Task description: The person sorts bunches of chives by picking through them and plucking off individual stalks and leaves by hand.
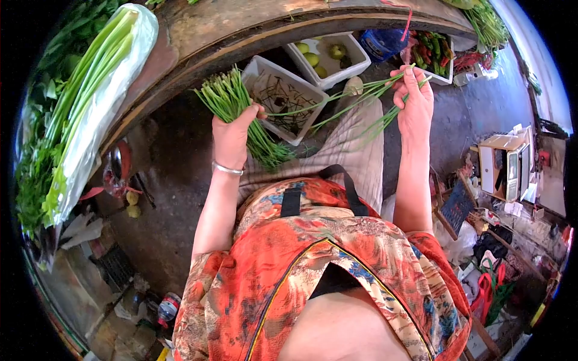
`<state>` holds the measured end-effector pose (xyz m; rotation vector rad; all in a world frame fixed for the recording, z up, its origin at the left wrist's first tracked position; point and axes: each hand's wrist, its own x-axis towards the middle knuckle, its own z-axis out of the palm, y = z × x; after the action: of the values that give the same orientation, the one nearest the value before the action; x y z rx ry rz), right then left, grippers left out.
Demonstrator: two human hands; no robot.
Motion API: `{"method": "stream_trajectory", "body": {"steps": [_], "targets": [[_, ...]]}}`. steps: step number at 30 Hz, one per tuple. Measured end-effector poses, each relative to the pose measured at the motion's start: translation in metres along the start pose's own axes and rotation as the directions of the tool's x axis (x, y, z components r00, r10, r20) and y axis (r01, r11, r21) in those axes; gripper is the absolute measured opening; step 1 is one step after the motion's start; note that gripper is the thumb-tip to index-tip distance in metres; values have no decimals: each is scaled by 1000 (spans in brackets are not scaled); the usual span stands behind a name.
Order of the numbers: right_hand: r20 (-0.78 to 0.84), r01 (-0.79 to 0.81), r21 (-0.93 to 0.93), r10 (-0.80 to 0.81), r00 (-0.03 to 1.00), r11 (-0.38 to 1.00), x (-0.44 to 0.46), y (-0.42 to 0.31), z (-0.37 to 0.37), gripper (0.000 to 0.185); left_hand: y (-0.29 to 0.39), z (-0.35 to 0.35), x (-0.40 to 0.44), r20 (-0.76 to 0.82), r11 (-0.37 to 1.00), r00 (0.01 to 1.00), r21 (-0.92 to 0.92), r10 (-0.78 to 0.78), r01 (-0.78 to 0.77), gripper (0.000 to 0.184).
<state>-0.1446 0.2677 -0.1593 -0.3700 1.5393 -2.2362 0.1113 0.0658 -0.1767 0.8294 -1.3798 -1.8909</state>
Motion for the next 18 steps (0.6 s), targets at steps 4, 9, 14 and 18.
{"method": "stream_trajectory", "body": {"steps": [4, 9, 14, 18], "targets": [[-15, 8, -17, -8, 1000, 1000, 0, 0, -4, 16, -2, -1, 1, -22, 998, 998, -5, -65, 65, 18], [-42, -16, -14, 15, 999, 1000, 0, 0, -7, 18, -4, 9, -4, -72, 994, 995, 70, -75, 80, 20], [-84, -43, 1, 43, 996, 999, 1, 1, -5, 17, -8, 11, -5, 22, 990, 998, 131, -59, 56, 19], [-83, -50, -12, 48, 995, 999, -1, 2, -5, 17, -5, 14, -8, 37, 985, 994, 147, -99, 93, 20]]}}
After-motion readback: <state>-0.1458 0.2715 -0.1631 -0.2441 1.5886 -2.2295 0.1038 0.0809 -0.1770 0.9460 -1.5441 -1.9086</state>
